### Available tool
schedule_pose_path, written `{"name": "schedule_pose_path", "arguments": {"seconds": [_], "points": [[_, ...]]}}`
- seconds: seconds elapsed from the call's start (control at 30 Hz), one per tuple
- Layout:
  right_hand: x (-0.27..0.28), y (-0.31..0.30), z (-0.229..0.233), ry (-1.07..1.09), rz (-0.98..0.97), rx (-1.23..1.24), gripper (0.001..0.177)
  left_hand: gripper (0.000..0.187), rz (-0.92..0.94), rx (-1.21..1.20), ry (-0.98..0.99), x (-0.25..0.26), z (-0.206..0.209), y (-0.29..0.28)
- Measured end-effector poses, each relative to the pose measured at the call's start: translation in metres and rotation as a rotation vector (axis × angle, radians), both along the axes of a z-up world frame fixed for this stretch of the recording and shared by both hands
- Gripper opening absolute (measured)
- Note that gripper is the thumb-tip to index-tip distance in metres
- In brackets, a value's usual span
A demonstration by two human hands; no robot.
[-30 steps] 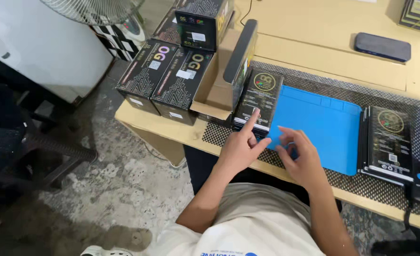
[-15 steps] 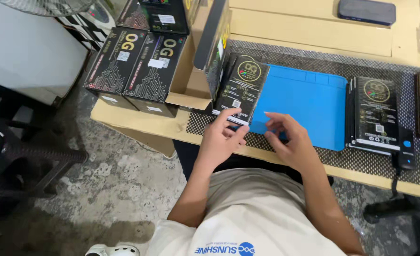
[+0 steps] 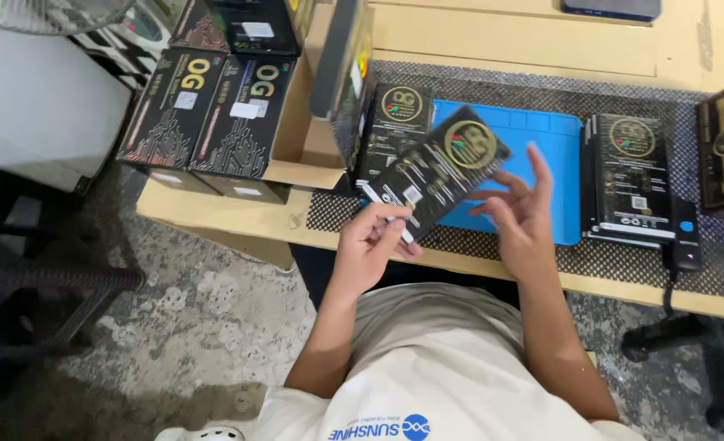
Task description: The person holds a smartphone screen assembly, turning it over to view both sides and checking the flexible cable. The person also handles several black component boxes on the workbench and uses a handheld scanner on one of the screen parts.
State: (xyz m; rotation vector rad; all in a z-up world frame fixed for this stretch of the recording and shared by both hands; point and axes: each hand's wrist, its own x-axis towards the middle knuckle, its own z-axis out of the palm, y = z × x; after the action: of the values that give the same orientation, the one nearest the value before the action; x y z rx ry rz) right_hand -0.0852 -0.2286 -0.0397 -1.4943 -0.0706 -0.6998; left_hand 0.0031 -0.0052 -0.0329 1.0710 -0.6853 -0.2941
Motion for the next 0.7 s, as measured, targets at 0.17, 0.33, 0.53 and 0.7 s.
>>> {"name": "schedule_pose_path", "arguments": {"seconds": [0.17,0.33,0.53,0.7], "points": [[-0.034,-0.023,0.012,-0.154,-0.289,0.275,0.049,0.026,-0.297,0.188,-0.126,-0.002,0.031,-0.011],[-0.071,-0.033,0.024,-0.088,-0.484,0.244,0.027,0.064,-0.243,0.595,-0.434,-0.006,0.057,-0.049],[-0.107,-0.055,0.002,-0.095,-0.378,0.118,0.031,0.119,-0.130,0.676,-0.589,-0.012,0.035,-0.087],[-0.126,-0.078,0.006,0.085,-0.173,0.232,0.007,0.103,-0.049,0.563,-0.591,-0.011,0.026,-0.091]]}}
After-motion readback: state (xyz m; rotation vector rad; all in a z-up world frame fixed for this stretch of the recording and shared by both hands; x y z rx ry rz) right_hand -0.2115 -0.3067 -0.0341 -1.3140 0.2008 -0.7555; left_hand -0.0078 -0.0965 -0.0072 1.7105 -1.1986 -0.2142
